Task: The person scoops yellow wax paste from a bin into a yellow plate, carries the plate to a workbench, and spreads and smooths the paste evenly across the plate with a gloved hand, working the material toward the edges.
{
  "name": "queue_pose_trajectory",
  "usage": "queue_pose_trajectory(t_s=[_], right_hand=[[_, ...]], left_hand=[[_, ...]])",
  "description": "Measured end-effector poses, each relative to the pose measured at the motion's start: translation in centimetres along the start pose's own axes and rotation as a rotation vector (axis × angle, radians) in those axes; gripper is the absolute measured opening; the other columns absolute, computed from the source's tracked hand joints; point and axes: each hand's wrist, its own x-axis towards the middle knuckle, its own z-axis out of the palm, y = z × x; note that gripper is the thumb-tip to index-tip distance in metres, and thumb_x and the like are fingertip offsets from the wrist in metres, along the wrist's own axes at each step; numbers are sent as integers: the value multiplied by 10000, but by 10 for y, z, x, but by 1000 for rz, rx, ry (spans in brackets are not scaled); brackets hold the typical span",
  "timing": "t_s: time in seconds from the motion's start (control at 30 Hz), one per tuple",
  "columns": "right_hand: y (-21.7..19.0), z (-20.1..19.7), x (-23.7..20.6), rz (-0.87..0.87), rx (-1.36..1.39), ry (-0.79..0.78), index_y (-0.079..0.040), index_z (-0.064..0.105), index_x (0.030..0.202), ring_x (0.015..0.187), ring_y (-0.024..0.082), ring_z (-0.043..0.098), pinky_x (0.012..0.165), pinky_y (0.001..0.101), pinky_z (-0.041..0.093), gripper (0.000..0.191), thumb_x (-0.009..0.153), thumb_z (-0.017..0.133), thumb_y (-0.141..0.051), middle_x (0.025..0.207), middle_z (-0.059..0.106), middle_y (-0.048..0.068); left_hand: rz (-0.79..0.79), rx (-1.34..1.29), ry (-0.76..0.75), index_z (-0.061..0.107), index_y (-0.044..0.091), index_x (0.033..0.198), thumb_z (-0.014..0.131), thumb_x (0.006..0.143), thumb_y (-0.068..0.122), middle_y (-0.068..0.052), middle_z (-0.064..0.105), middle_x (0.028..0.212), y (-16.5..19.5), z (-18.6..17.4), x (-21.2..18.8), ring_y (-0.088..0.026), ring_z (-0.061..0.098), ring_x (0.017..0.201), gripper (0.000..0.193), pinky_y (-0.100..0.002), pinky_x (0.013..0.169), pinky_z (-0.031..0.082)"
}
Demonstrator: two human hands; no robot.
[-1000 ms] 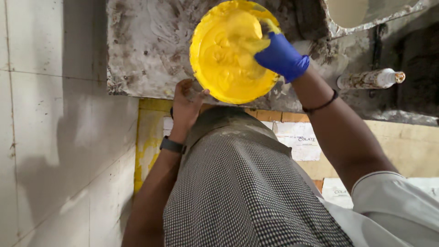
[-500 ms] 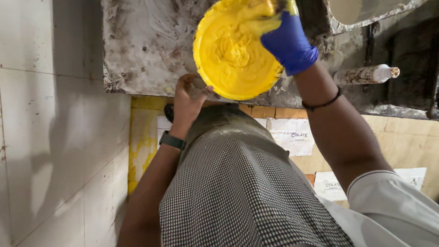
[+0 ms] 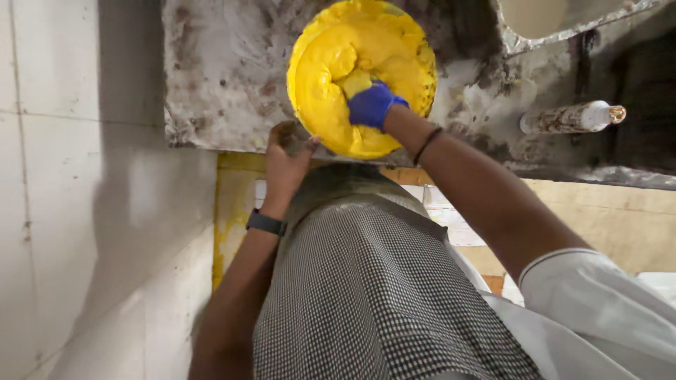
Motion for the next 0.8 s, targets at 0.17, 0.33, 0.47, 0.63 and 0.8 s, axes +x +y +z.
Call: queue_pose_trajectory(t_s=[0.17,0.33,0.47,0.63,0.8], right_hand=[[52,-2,-27,259,1227,-36,-260,512,1543,779,290,531,662,442,418,627,950,572,-68,1011,682,162],[51,-15,-62,55,2192,15,-49,585,1431,1119,204,727,929,354,609,411,1022,582,-84,1282,730,82],[39,-19,-57,69,2158,152,-54,612,1379,1109,212,698,919,377,600,359,1028,621,-129,1250,712,73],[36,0,-34,9,1565,497,-33,485,1384,1226,231,655,1017,368,553,443,959,606,1,1325,675,87],[24,-5,-23,22,1391,737,-1,429,1428,1291,221,628,1054,358,549,516,971,623,142,1411,624,123]], left_hand=[[-35,7,33,573,-2,1297,873,848,320,-143,665,1217,-6,1,-5,-247,635,1104,629,-358,948,521],[-31,-25,55,589,0,1288,865,847,339,-144,691,1177,-14,6,-5,-254,656,1072,622,-357,958,531],[24,15,12,572,-5,1310,866,866,337,-157,670,1218,-11,-1,-1,-267,644,1124,633,-368,982,521],[-114,-25,-45,552,14,1329,849,841,344,-148,631,1269,-5,-5,-3,-258,613,1152,660,-368,902,529],[11,-82,-40,558,11,1334,868,850,304,-144,647,1249,-8,0,1,-262,624,1154,644,-365,1008,505]])
